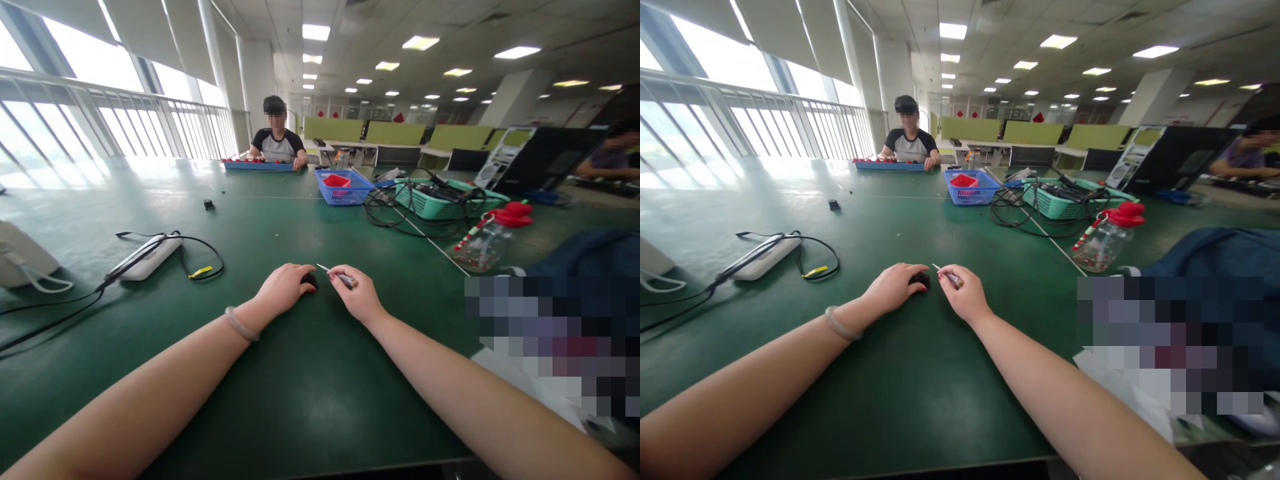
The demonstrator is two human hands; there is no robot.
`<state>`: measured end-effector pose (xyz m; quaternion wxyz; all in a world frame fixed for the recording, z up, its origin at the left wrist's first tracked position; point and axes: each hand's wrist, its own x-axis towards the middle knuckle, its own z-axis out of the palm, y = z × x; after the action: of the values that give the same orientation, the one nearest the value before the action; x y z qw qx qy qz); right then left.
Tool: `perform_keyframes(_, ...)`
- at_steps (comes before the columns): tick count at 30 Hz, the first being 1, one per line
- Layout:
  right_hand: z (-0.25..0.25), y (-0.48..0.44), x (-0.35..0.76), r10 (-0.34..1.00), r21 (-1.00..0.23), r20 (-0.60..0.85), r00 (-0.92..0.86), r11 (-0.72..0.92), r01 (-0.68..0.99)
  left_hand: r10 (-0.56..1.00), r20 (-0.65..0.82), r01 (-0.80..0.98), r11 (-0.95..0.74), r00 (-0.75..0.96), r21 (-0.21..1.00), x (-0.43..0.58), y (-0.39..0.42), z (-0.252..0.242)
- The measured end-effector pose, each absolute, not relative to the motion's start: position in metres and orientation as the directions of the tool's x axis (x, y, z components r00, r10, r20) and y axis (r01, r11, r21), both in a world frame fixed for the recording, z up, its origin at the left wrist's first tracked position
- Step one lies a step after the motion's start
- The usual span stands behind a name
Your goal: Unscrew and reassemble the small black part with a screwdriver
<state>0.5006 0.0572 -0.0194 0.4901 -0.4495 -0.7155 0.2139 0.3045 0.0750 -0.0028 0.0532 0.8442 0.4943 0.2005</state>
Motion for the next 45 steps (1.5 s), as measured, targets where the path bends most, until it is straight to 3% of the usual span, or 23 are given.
perform_keyframes(5,-0.019,0.056,0.504,0.907,-0.852,0.416,-0.066,0.414,0.321,0.897,0.220,0.671,-0.435,0.384,0.601,0.293,0.074,-0.012)
perform_keyframes(8,-0.010,0.045,0.504,0.907,-0.844,0.394,-0.151,0.422,0.331,0.910,0.188,0.632,-0.395,0.371,0.667,0.288,0.074,-0.013)
perform_keyframes(11,0.002,0.030,0.502,0.843,-0.714,0.483,-0.239,0.537,0.449,0.908,0.194,0.642,-0.403,0.372,0.653,0.287,0.075,-0.013)
perform_keyframes(14,0.010,0.018,0.500,0.716,-0.559,0.590,-0.374,0.696,0.451,0.901,0.210,0.668,-0.423,0.379,0.612,0.288,0.076,-0.013)
perform_keyframes(18,0.011,0.014,0.497,0.647,-0.430,0.597,-0.474,0.757,0.492,0.905,0.205,0.671,-0.415,0.372,0.614,0.287,0.077,-0.013)
perform_keyframes(39,0.015,0.010,0.497,0.596,-0.212,0.516,-0.615,0.785,0.582,0.897,0.204,0.617,-0.422,0.393,0.665,0.286,0.079,-0.015)
perform_keyframes(45,0.018,0.010,0.498,0.591,-0.186,0.559,-0.582,0.773,0.607,0.896,0.194,0.591,-0.413,0.398,0.693,0.286,0.081,-0.015)
